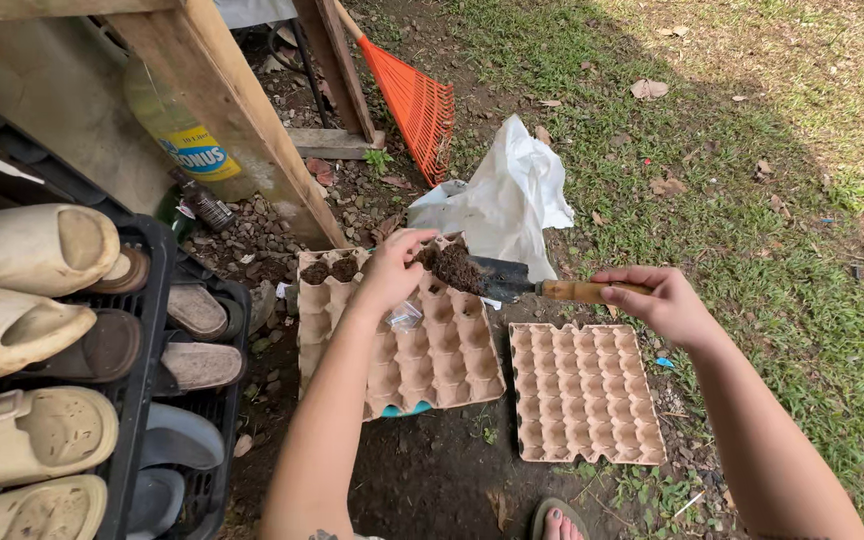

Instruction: The person fills an egg carton with soil using a small trowel, places seeds into the soil by hand, and then marks the carton using a pen.

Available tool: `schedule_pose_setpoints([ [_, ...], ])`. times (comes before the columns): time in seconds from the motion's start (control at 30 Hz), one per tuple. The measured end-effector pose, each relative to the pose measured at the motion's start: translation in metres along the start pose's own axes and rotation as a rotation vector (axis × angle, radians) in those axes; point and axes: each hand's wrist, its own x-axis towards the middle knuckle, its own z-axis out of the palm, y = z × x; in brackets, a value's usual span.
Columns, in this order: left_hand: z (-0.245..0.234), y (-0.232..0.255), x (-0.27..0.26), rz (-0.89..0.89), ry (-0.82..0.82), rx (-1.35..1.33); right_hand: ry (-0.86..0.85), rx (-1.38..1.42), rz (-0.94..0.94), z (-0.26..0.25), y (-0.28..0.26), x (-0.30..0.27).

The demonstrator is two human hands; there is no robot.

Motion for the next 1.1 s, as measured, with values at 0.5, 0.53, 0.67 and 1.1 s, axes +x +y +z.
schedule_pose_setpoints([
  [0.5, 0.023, -0.01, -0.026, 0.14, -0.091, 0.184, -0.086, -0.153, 0.089, 0.027, -0.005, 0.026],
  [0.53, 0.025, -0.013, -0.025, 0.143, -0.095, 0.185, -0.104, -0.167, 0.072, 0.025, -0.007, 0.03],
  [0.67, 0.032, -0.019, -0.018, 0.073, -0.095, 0.163, -0.117, -0.201, 0.124, 0.017, -0.013, 0.046],
  [1.1, 0.038, -0.028, -0.014, 0.047, -0.021, 0.077, 0.167, 0.694, 0.12, 0.04, 0.011, 0.088],
])
